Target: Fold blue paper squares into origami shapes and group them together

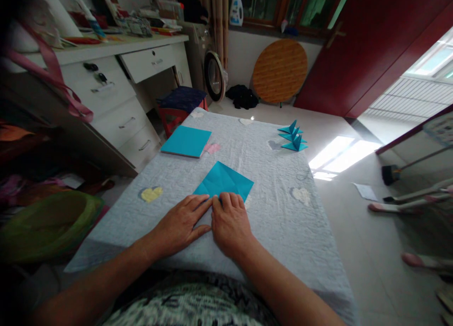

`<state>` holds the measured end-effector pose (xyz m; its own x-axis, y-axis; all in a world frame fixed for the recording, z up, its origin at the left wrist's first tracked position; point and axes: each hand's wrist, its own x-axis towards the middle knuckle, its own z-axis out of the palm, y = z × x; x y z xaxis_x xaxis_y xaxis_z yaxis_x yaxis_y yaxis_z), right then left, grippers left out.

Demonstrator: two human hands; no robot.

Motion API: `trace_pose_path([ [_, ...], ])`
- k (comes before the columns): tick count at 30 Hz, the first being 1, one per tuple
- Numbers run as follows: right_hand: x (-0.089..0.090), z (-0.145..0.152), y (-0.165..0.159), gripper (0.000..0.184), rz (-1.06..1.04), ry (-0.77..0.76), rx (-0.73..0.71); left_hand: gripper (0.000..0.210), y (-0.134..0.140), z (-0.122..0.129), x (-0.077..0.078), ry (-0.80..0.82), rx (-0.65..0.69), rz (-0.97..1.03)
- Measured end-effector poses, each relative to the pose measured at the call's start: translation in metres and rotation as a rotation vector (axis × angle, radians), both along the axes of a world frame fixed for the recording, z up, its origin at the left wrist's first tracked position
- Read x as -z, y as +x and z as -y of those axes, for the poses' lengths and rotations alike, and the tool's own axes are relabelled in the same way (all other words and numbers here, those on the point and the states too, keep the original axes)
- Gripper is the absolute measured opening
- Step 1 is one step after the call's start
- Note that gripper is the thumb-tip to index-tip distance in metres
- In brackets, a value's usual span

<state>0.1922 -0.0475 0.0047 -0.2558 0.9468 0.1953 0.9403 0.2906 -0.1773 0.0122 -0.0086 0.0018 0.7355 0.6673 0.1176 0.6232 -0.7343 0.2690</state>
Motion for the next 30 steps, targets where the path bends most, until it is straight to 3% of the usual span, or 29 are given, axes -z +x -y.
trace_pose_path([
  [7, 0.008, 0.001, 0.004, 0.058, -0.019, -0.063, -0.057, 0.061, 0.0, 0.001, 0.003, 0.015, -0.008, 0.021],
  [15, 0.006, 0.005, 0.008, 0.061, -0.014, -0.177, -0.062, 0.066, 0.001, 0.004, 0.002, 0.051, 0.007, -0.005],
  [30, -0.002, 0.009, 0.008, 0.057, 0.016, -0.169, -0.07, 0.06, 0.003, 0.006, 0.001, 0.061, -0.009, -0.024],
])
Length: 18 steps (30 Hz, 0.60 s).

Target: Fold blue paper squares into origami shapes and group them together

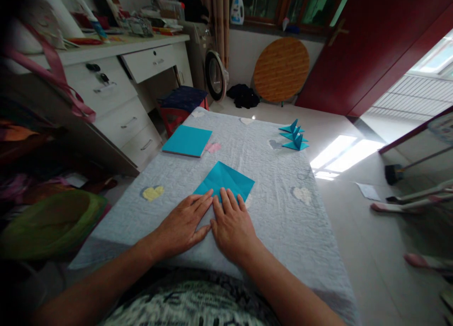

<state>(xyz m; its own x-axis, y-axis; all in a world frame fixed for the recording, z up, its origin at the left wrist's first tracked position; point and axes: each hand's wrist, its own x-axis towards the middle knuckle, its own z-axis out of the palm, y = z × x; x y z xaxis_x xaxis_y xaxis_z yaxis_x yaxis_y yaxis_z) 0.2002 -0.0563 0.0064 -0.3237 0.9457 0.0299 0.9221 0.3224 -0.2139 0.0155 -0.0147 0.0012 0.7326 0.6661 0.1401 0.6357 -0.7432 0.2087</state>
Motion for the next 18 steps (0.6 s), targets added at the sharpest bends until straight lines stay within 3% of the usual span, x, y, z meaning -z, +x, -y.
trace_pose_path([
  [8, -0.007, 0.018, 0.023, 0.049, 0.058, 0.032, 0.066, 0.054, 0.002, 0.002, -0.001, 0.054, -0.02, -0.034],
  [18, 0.005, 0.043, 0.048, 0.045, 0.071, 0.084, 0.188, 0.054, -0.018, 0.007, -0.004, 0.17, -0.14, -0.109],
])
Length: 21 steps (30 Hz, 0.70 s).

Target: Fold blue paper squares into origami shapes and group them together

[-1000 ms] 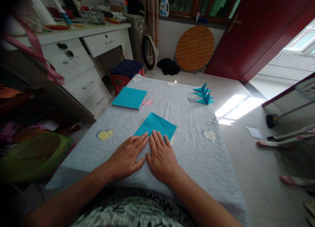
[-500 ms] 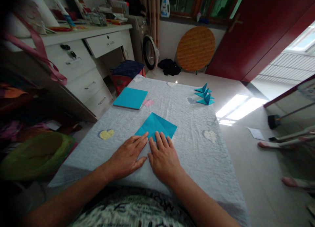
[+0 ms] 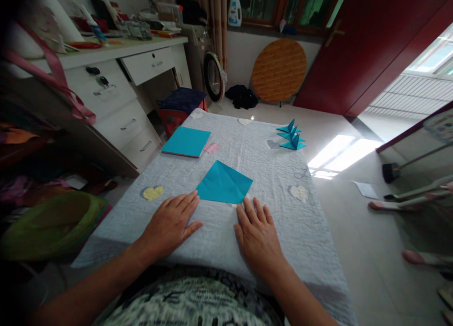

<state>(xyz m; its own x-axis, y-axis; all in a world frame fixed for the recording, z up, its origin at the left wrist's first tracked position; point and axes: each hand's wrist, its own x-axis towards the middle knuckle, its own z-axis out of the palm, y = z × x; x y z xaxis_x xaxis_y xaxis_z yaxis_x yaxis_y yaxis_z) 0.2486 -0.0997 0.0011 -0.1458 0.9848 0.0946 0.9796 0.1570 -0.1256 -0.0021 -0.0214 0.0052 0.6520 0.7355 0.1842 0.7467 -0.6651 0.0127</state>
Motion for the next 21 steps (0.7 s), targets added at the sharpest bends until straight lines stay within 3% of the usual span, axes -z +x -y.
trace_pose_path([
  [6, -0.016, -0.016, 0.003, 0.027, -0.141, -0.001, 0.039, 0.051, -0.004, 0.0, 0.003, 0.015, -0.01, 0.042],
  [9, -0.02, -0.034, 0.001, 0.023, -0.219, 0.076, 0.106, 0.049, -0.004, 0.0, 0.005, 0.018, -0.021, 0.086],
  [13, -0.012, -0.052, -0.005, 0.028, -0.238, 0.128, 0.181, 0.051, 0.003, -0.003, 0.004, -0.02, -0.018, 0.182],
  [16, -0.002, -0.059, -0.008, 0.013, -0.333, 0.128, 0.194, 0.06, 0.018, -0.01, -0.002, -0.129, 0.04, 0.307],
  [18, 0.002, -0.059, -0.008, 0.004, -0.409, 0.151, 0.175, 0.066, 0.03, -0.016, -0.009, -0.245, 0.057, 0.383],
  [21, 0.003, -0.056, -0.009, 0.005, -0.475, 0.228, 0.082, 0.069, 0.047, -0.026, -0.018, -0.319, 0.067, 0.452],
])
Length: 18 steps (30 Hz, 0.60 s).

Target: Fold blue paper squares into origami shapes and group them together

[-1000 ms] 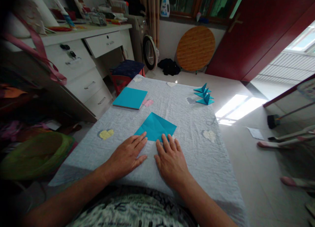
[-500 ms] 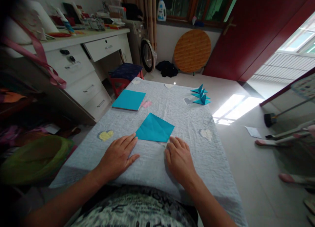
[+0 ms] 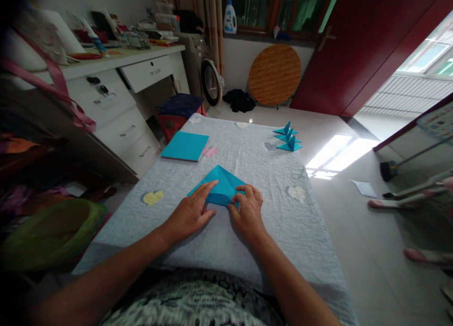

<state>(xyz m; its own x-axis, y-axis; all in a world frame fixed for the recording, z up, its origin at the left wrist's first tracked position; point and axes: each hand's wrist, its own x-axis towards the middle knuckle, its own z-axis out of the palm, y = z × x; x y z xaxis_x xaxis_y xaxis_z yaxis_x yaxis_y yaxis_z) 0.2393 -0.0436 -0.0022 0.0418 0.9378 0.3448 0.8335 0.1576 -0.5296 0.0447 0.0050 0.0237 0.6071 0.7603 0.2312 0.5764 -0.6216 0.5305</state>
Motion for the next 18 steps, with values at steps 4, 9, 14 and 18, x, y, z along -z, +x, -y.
trace_pose_path([
  [4, -0.005, 0.005, -0.002, 0.007, 0.026, 0.126, -0.125, 0.03, 0.009, -0.011, -0.007, -0.036, 0.053, 0.037],
  [9, -0.008, 0.007, 0.004, 0.043, 0.174, 0.166, -0.131, 0.03, -0.002, -0.019, -0.01, -0.055, 0.101, 0.188],
  [14, -0.01, 0.009, 0.013, 0.037, 0.313, 0.261, -0.018, 0.023, -0.023, -0.027, -0.017, -0.117, 0.142, 0.301],
  [18, -0.011, 0.01, 0.014, 0.015, 0.283, 0.404, -0.043, 0.02, -0.031, -0.037, -0.013, -0.196, 0.231, 0.321],
])
